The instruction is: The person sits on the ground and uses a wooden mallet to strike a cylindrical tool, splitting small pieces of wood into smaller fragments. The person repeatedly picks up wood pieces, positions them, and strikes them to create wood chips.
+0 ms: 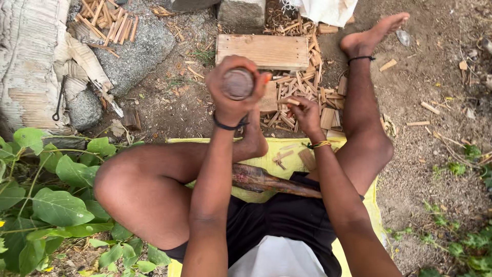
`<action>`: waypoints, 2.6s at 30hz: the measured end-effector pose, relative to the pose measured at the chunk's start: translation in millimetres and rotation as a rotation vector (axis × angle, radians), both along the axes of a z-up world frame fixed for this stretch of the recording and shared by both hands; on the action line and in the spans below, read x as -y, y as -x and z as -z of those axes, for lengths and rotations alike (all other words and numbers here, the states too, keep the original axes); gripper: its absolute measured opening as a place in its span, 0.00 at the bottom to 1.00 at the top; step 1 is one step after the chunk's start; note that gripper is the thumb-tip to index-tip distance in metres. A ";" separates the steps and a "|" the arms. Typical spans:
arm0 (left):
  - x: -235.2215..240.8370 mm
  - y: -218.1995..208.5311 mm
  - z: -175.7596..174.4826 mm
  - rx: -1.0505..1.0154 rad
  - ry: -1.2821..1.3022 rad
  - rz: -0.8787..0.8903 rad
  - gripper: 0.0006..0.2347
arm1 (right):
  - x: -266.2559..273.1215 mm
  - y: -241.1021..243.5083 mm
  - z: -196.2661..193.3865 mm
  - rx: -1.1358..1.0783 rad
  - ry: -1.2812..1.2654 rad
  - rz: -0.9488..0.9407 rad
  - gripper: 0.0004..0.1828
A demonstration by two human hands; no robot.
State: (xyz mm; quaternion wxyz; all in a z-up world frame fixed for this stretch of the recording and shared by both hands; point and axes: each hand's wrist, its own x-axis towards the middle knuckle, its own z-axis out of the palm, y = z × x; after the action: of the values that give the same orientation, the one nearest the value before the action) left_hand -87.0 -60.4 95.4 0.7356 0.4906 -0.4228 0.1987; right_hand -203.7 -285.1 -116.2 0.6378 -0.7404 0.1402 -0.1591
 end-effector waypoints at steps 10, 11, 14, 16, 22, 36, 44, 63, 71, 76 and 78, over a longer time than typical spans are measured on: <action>27.0 -10.9 19.2 0.006 -0.291 -0.218 0.13 | 7.1 -62.3 69.5 -0.142 0.048 -0.195 0.08; 24.3 -9.5 22.0 -0.002 -0.306 -0.238 0.13 | 2.7 -61.7 70.9 -0.137 0.047 -0.193 0.08; 20.5 -9.8 26.9 -0.014 -0.330 -0.250 0.13 | -11.5 -69.2 65.3 -0.126 0.098 -0.193 0.07; 24.7 -14.3 25.6 -0.013 -0.308 -0.189 0.12 | -17.7 -75.2 55.7 -0.130 0.212 -0.200 0.04; 30.5 -14.8 27.8 0.067 -0.425 -0.207 0.16 | -18.9 -73.7 33.8 -0.124 0.212 -0.290 0.05; 41.7 -28.1 43.5 -0.034 -0.323 -0.075 0.12 | -21.4 40.5 -25.2 -0.576 0.507 -0.578 0.20; 70.3 -28.8 59.9 0.079 -0.414 0.024 0.17 | -105.1 116.1 -28.3 -0.730 0.415 -1.033 0.65; 93.9 -35.2 83.8 0.065 -0.547 0.221 0.18 | -112.0 112.2 -55.9 -0.880 0.460 -0.991 0.58; 104.7 -84.5 95.3 -0.088 -0.433 0.185 0.19 | -100.6 146.9 -133.8 -0.931 0.384 -0.802 0.55; 88.9 -99.1 106.2 -0.372 -0.503 0.191 0.14 | -82.1 202.3 -160.2 -1.048 0.186 -0.586 0.54; 88.6 -99.2 107.4 -0.362 -0.490 0.187 0.14 | -78.9 229.8 -151.0 -0.507 0.096 -0.515 0.48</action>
State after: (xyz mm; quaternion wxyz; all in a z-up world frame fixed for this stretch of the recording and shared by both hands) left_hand 12.2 -149.0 -12.0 0.6739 0.6396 -0.3635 -0.0683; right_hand -433.5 -206.3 34.8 0.5666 -0.7964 0.0951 0.1888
